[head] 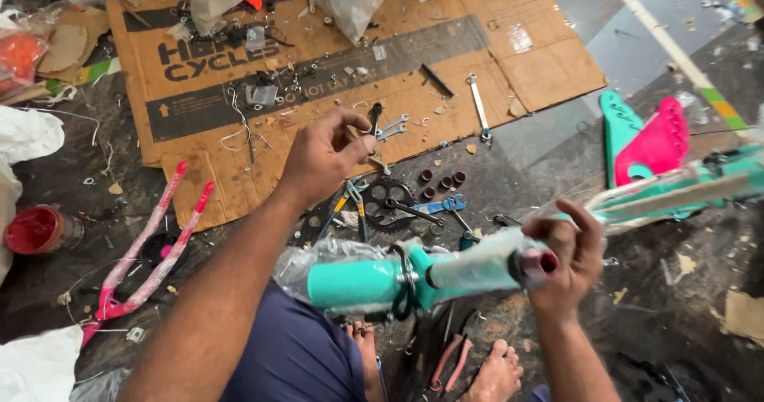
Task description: The person works on the headset and front fork assembly of a bicycle frame using pliers and a wrench, handling nuts and bolts one at a time while the frame sits on a cardboard surface.
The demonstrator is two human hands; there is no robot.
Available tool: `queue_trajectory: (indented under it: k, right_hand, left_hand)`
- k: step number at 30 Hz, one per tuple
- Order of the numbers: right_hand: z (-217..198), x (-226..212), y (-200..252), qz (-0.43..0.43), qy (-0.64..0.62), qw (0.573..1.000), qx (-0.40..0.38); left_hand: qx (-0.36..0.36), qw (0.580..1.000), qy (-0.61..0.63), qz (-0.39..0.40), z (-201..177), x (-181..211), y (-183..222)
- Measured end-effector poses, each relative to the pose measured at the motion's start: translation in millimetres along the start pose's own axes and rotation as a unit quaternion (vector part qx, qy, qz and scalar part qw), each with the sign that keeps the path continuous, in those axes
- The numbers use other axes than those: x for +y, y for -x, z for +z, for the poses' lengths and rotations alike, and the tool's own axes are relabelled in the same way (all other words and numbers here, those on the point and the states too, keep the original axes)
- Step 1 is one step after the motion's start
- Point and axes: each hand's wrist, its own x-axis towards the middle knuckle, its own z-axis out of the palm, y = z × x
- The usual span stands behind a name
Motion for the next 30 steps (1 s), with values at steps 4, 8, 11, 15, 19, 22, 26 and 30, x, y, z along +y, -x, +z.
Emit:
queue_trajectory:
  k: [4,8,11,15,19,22,26,30]
  right_hand:
    - [1,-6,8,-0.023,0.021,0.999,0.028]
    - [-16,-8,33,-0.033,0.114,0.993,0.028]
    - [-61,15,38,-0.028,0.148,0.988,-0.034]
    - [-135,71,3,-0.107,0.143,0.948,-0.265]
    - [-150,63,22,-0.011,0.129,0.945,-0.301]
    - [-147,36,27,0.044,0.139,0.941,-0.307]
    - [-132,5,20,0.081,0.153,0.933,-0.315]
    - [-89,-22,28,0.127,0.223,0.951,-0.171]
  left_hand:
    - [-0.039,0.984,-0.175,0.005,3,-53,-56]
    - [-0.174,0.903,-0.393,-0.006,31,-143,-99]
    - [-0.305,0.792,-0.528,-0.037,49,-227,-113]
    - [-0.354,0.774,-0.512,-0.117,65,-322,-95]
    - [-0.336,0.801,-0.486,-0.099,66,-380,-60]
    - [-0.298,0.823,-0.472,-0.106,73,-400,-47]
    - [-0.241,0.834,-0.483,-0.118,73,-387,-37]
    - [-0.172,0.864,-0.42,-0.217,67,-366,-35]
